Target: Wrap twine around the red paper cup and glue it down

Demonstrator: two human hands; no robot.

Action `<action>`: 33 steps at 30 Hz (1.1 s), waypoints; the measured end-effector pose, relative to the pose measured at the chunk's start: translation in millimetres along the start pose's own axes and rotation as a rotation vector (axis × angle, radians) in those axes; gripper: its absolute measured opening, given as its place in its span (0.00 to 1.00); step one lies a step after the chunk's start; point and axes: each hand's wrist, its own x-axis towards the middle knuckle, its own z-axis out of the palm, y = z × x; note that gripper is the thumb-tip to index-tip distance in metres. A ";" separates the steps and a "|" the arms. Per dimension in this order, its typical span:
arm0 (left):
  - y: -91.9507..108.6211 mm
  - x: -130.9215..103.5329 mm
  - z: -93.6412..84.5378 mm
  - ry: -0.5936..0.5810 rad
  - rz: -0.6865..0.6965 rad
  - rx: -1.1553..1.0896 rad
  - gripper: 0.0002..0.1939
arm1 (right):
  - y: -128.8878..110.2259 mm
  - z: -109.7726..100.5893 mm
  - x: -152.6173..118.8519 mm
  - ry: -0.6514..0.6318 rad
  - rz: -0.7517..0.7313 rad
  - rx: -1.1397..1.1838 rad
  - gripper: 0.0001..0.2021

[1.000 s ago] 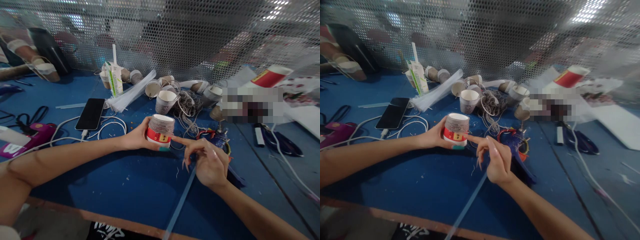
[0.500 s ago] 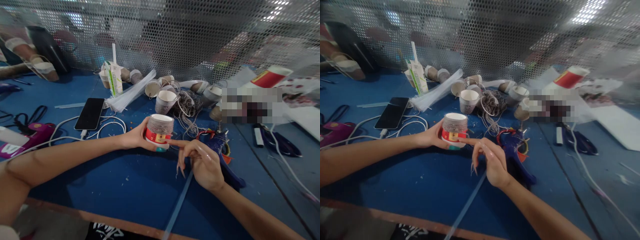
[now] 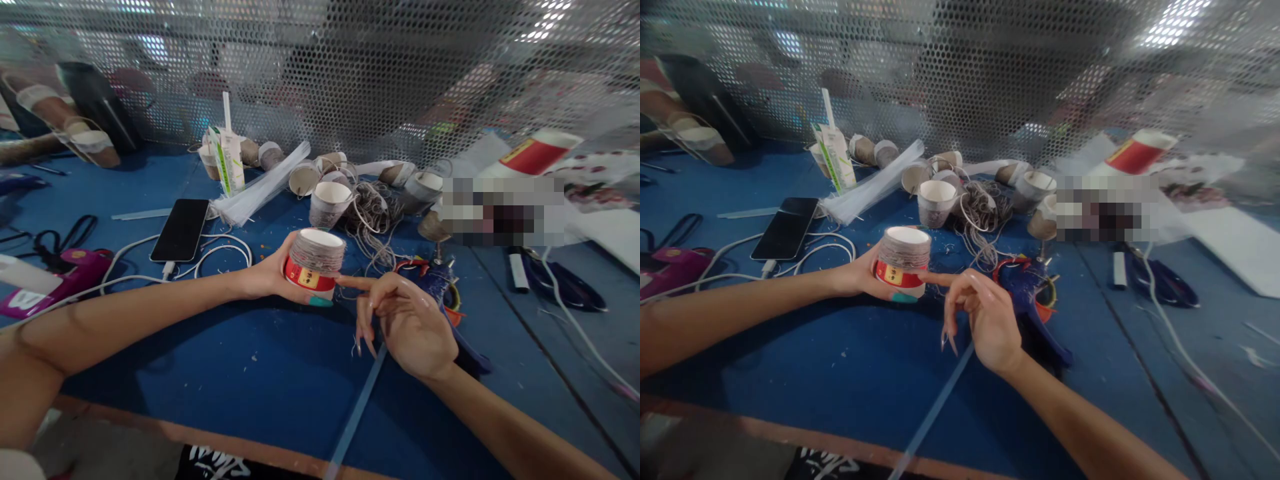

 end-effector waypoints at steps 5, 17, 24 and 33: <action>-1.8 1.5 -0.9 0.045 0.013 -0.016 0.48 | 7.2 -5.9 2.0 0.229 -0.145 -0.135 0.18; -8.9 9.6 -7.4 0.113 -0.040 -0.176 0.40 | -35.6 -8.2 -11.8 0.267 0.175 -2.161 0.13; -8.8 11.8 -8.0 0.078 -0.041 -0.218 0.38 | -63.5 -62.3 -17.7 0.052 0.404 -1.735 0.17; -2.1 9.6 -2.5 0.060 -0.010 -0.137 0.37 | -46.3 -58.1 -17.7 0.068 0.551 -1.990 0.11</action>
